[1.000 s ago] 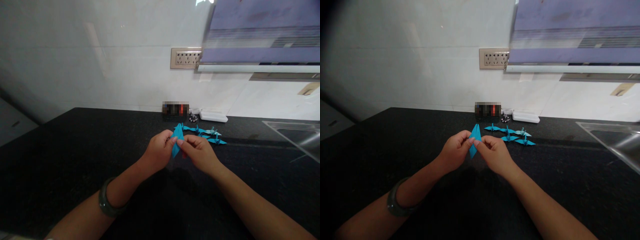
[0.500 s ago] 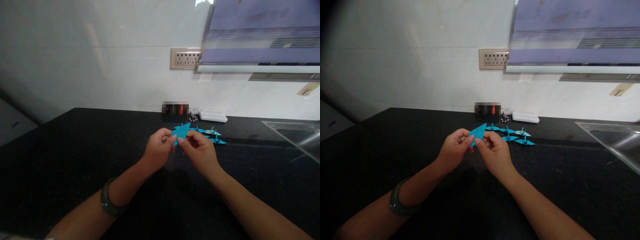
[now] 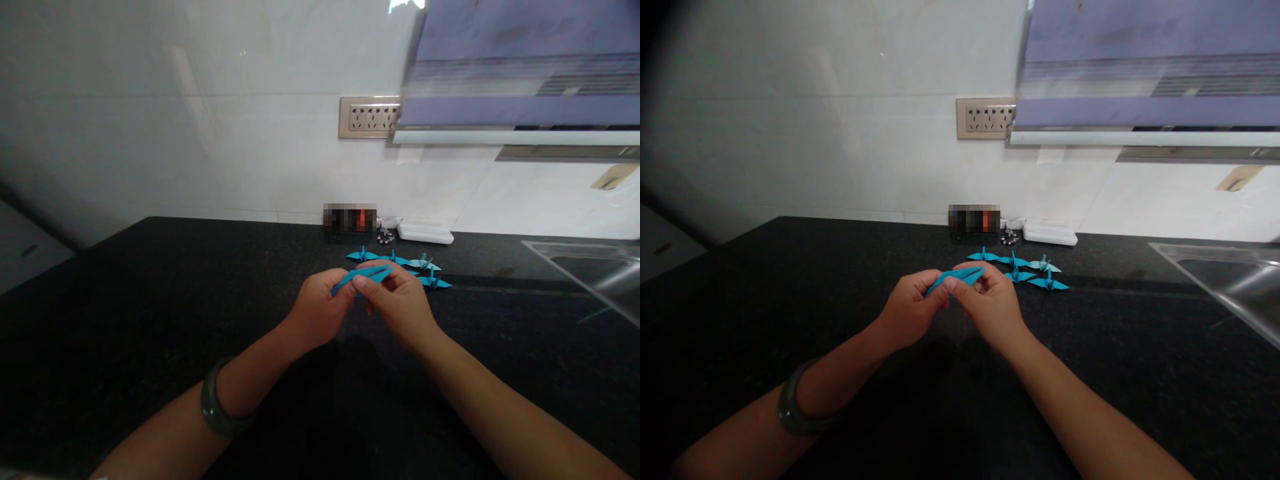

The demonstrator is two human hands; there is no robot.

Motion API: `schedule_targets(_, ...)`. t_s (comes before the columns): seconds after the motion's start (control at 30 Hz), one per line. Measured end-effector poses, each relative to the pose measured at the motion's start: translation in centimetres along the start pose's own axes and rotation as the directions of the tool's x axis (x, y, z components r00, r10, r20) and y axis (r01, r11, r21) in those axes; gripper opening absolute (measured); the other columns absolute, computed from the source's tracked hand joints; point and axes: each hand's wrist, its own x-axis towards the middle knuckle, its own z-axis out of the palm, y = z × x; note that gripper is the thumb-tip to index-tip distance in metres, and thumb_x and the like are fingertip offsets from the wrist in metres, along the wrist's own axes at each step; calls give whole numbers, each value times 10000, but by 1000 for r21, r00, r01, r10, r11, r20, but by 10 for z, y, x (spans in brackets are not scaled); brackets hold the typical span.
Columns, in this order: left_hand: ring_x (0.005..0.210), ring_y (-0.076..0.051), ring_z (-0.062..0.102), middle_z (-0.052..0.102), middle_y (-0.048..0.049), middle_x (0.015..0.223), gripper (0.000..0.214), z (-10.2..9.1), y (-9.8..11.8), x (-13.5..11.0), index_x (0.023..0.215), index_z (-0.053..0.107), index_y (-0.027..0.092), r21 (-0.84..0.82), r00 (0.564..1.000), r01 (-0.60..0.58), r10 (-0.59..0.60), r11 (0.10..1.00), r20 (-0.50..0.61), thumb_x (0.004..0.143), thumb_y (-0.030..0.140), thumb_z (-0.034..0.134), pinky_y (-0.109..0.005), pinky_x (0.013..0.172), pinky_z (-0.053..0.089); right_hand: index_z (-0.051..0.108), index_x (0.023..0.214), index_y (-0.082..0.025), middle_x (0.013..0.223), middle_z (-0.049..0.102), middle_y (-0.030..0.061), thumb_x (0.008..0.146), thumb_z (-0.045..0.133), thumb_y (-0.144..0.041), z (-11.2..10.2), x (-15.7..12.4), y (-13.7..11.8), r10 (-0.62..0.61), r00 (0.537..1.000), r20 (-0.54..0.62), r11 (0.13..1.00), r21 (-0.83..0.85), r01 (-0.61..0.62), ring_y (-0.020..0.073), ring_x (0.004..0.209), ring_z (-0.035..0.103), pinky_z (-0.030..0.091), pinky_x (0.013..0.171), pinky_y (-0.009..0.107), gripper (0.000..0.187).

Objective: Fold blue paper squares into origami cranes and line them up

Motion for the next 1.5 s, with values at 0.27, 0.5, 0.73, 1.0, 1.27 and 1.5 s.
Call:
schedule_targets(0.27,524,-91,454,527,9,526,305,-5,-2,3,575,579,127,-47,997,34,-31,998,65,781,341,510,-213,519,321,517,542,-166,424,429,-47,779,546,-405,-8,3,0,-22,999,43,999,51,20,72,407,387,306,427,227,338)
schedule_targets(0.5,512,-81,459,557,13,546,226,-6,-7,8,679,639,112,-341,981,139,-177,930,-82,639,332,672,-206,494,338,591,760,-162,478,531,-52,715,636,-327,-13,6,0,-1,997,78,1000,27,-1,70,413,464,351,429,208,177)
schedule_targets(0.73,488,-70,474,577,3,581,192,-6,-6,7,665,643,115,-320,982,116,-157,940,-105,613,291,699,-196,456,357,592,795,-160,533,580,-39,678,667,-284,-14,7,-2,-31,998,58,999,40,28,82,438,527,410,448,218,186)
schedule_targets(1.0,427,-77,526,614,-2,553,234,-4,-4,7,757,643,103,-520,953,228,-299,823,-56,594,252,720,-196,434,415,614,763,-158,602,610,-23,649,685,-274,-13,7,-3,6,998,55,999,47,-9,90,481,567,458,472,228,177)
schedule_targets(1.27,567,-101,579,642,-24,609,217,-3,-3,6,745,632,95,-523,968,202,-251,828,-24,590,219,719,-216,566,457,645,743,-160,649,628,1,663,676,-316,-13,7,0,78,994,76,983,158,-90,101,559,586,477,522,235,178)
schedule_targets(1.5,558,-102,560,617,-21,628,229,-5,0,6,786,618,98,-404,974,214,-224,890,21,633,257,679,-227,555,449,622,736,-158,652,604,2,699,639,-337,-13,7,-1,88,992,95,986,134,-101,106,577,572,467,528,241,184)
